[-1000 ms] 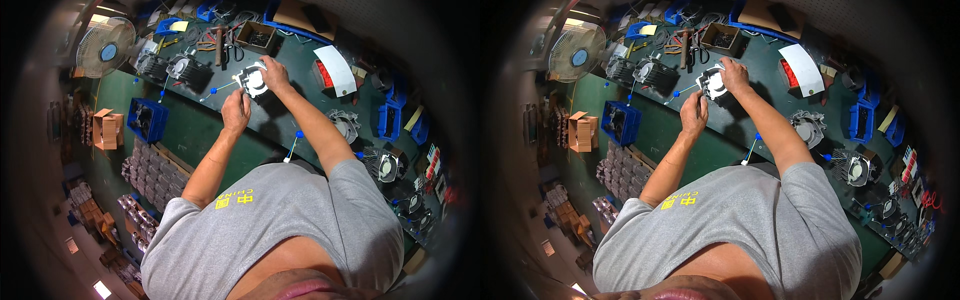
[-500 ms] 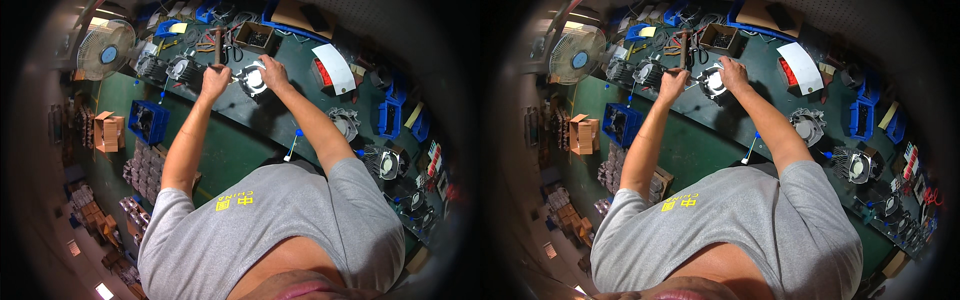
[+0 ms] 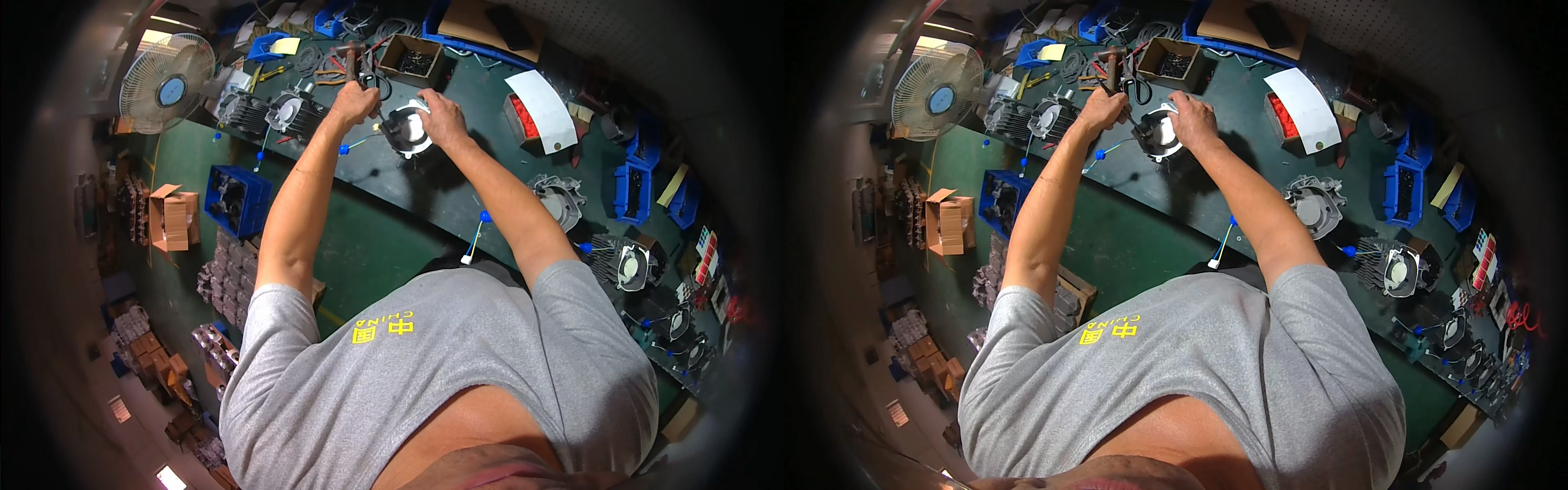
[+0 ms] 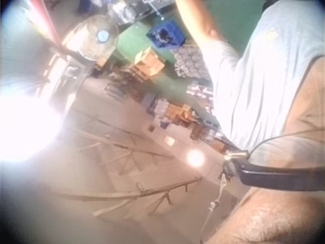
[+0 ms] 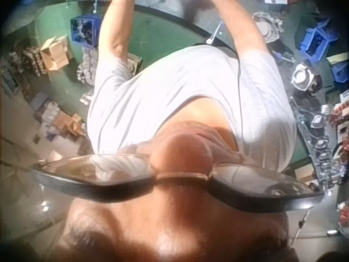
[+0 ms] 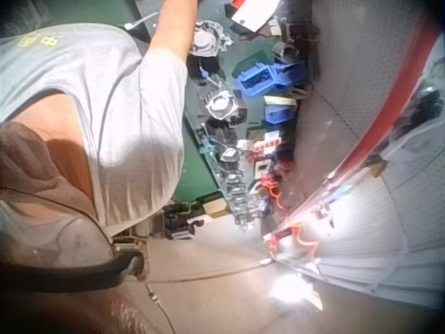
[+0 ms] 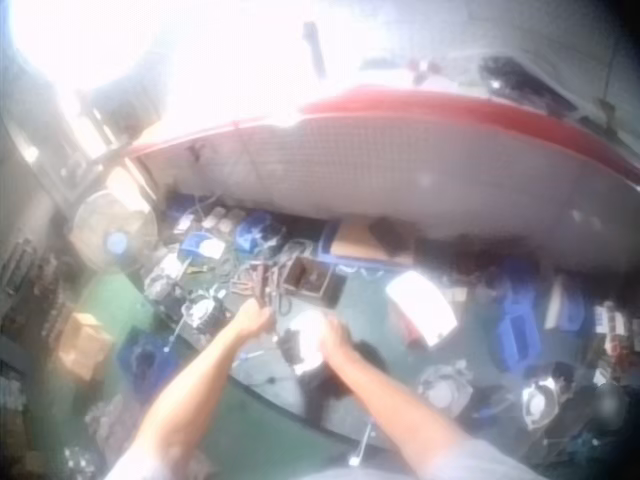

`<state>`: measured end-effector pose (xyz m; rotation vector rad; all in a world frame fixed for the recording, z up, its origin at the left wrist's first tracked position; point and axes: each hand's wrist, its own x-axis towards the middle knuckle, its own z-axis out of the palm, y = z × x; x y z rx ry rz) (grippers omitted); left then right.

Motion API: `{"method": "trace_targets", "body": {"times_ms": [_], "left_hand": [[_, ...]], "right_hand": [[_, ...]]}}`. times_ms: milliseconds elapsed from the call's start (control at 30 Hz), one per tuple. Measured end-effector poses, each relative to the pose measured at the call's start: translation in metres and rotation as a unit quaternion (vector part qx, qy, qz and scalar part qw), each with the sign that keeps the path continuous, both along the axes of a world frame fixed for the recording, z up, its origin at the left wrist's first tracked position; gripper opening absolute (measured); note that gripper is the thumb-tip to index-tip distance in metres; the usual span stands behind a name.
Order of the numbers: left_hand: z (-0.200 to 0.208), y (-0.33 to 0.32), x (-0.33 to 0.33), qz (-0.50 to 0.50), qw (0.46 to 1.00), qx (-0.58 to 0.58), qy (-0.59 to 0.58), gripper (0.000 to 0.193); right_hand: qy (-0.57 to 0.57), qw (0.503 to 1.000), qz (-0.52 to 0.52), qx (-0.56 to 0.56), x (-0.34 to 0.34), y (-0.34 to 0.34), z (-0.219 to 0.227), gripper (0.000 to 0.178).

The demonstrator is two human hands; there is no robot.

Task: The person assembles small electronic components on a workbench, using a screwdriver to tighten screws and connect wires. They handle multiple units sequentially, placing each completed unit aside and picking up the next one.

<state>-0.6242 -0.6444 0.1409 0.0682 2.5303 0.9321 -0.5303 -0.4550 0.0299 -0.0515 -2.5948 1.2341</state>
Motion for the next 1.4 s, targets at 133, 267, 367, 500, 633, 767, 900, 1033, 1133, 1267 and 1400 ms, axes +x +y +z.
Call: {"method": "trace_targets", "body": {"times_ms": [133, 267, 367, 500, 633, 767, 900, 1033, 1133, 1267, 1400], "left_hand": [[-0.023, -0.012, 0.023, -0.018, 0.995, -0.007, 0.095, 0.033], [-0.023, 0.007, 0.109, -0.022, 0.947, -0.039, 0.317, 0.025], [-0.033, 0.011, 0.15, 0.008, 0.941, -0.013, 0.337, 0.017], [-0.051, 0.006, 0.17, 0.013, 0.922, 0.017, 0.387, 0.014], [-0.042, 0.006, 0.172, 0.019, 0.935, 0.02, 0.353, 0.018], [-0.047, -0.003, 0.172, 0.101, 0.932, 0.168, 0.306, 0.018], [-0.032, -0.014, 0.15, 0.084, 0.943, 0.208, 0.245, 0.02], [-0.02, -0.023, 0.114, 0.04, 0.973, 0.129, 0.186, 0.031], [-0.018, -0.024, 0.084, 0.041, 0.986, 0.067, 0.149, 0.032], [-0.008, -0.02, 0.043, -0.006, 0.99, 0.053, 0.128, 0.037], [0.004, -0.009, 0.015, 0.004, 1.0, 0.02, 0.022, 0.038]], "right_hand": [[-0.017, 1.0, -0.01, -0.008, 0.0, -0.002, 0.003, 0.038], [-0.028, 0.999, -0.03, -0.021, -0.002, 0.002, 0.001, 0.038], [-0.002, 1.0, -0.021, -0.004, 0.0, 0.0, -0.001, 0.038], [0.027, 0.999, -0.017, 0.006, 0.002, -0.006, -0.006, 0.037], [0.008, 1.0, -0.013, -0.003, -0.002, -0.003, -0.005, 0.036], [-0.001, 1.0, -0.011, -0.009, -0.002, 0.0, -0.003, 0.035], [-0.002, 1.0, -0.014, -0.004, -0.001, -0.001, -0.005, 0.035], [-0.005, 1.0, -0.011, 0.0, 0.0, 0.0, -0.004, 0.036], [-0.01, 1.0, -0.007, 0.006, 0.001, 0.0, -0.001, 0.037], [0.0, 1.0, -0.005, 0.004, 0.0, -0.001, -0.003, 0.038], [0.001, 1.0, -0.007, 0.008, 0.001, -0.002, -0.003, 0.038]]}}
